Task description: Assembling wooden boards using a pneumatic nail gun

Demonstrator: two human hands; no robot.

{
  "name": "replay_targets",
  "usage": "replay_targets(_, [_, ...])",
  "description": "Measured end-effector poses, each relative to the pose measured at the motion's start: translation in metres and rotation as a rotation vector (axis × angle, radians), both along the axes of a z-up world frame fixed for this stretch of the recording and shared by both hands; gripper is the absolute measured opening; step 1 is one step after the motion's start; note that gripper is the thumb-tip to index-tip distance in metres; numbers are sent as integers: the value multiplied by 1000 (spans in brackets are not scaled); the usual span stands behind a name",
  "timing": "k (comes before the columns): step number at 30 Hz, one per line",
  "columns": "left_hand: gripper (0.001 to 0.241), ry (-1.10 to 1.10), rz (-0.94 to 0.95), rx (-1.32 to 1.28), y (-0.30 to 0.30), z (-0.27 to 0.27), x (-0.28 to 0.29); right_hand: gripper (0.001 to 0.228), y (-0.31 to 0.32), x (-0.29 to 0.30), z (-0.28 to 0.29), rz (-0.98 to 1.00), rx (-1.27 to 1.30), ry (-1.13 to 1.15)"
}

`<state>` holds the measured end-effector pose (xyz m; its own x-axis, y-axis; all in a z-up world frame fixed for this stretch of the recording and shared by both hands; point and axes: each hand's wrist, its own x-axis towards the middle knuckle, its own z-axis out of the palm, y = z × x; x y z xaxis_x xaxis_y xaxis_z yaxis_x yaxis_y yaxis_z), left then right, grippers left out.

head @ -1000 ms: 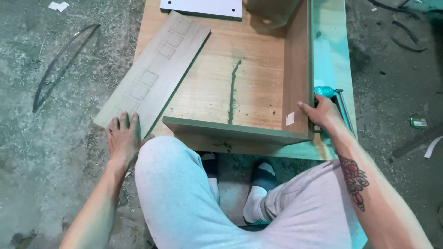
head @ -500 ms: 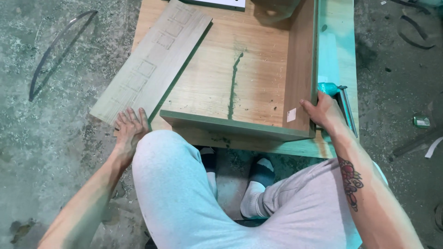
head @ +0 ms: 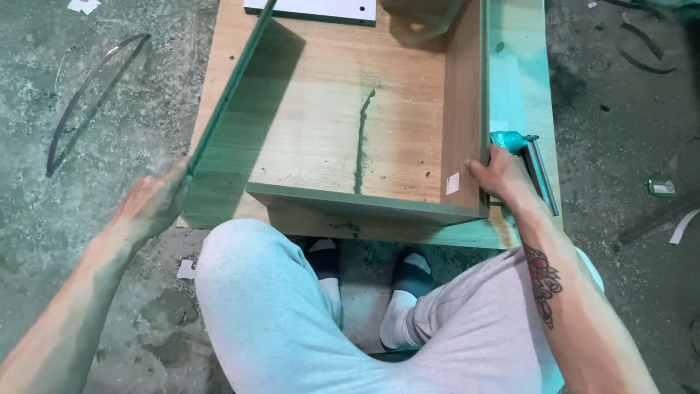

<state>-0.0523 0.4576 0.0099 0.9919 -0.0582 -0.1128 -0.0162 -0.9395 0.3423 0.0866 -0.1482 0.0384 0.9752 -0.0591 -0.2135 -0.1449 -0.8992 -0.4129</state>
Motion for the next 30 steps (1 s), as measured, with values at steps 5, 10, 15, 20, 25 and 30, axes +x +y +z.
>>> replay_targets(5, [46,-147,32,-241,-17,12,3,44,-5,3,-7,17,-7,-16])
replay_targets(10, [44,-167,166,-323,-31,-8,-2,53,-5,8,-15,-21,-124,79])
replay_targets(15, [55,-229,291,-92,-51,4,3,64,-7,11,-45,-108,-116,-54])
replay_targets(20, [51,25,353,-56,-18,-31,52,53,15,-10,-17,-112,-155,-50])
replay_targets(25, [47,-22,337,9,-30,-19,73,47,9,-13,-25,-73,-88,-112])
replay_targets(30, [46,-205,252,-67,-52,-31,76,43,2,-29,-30,-74,-15,-168])
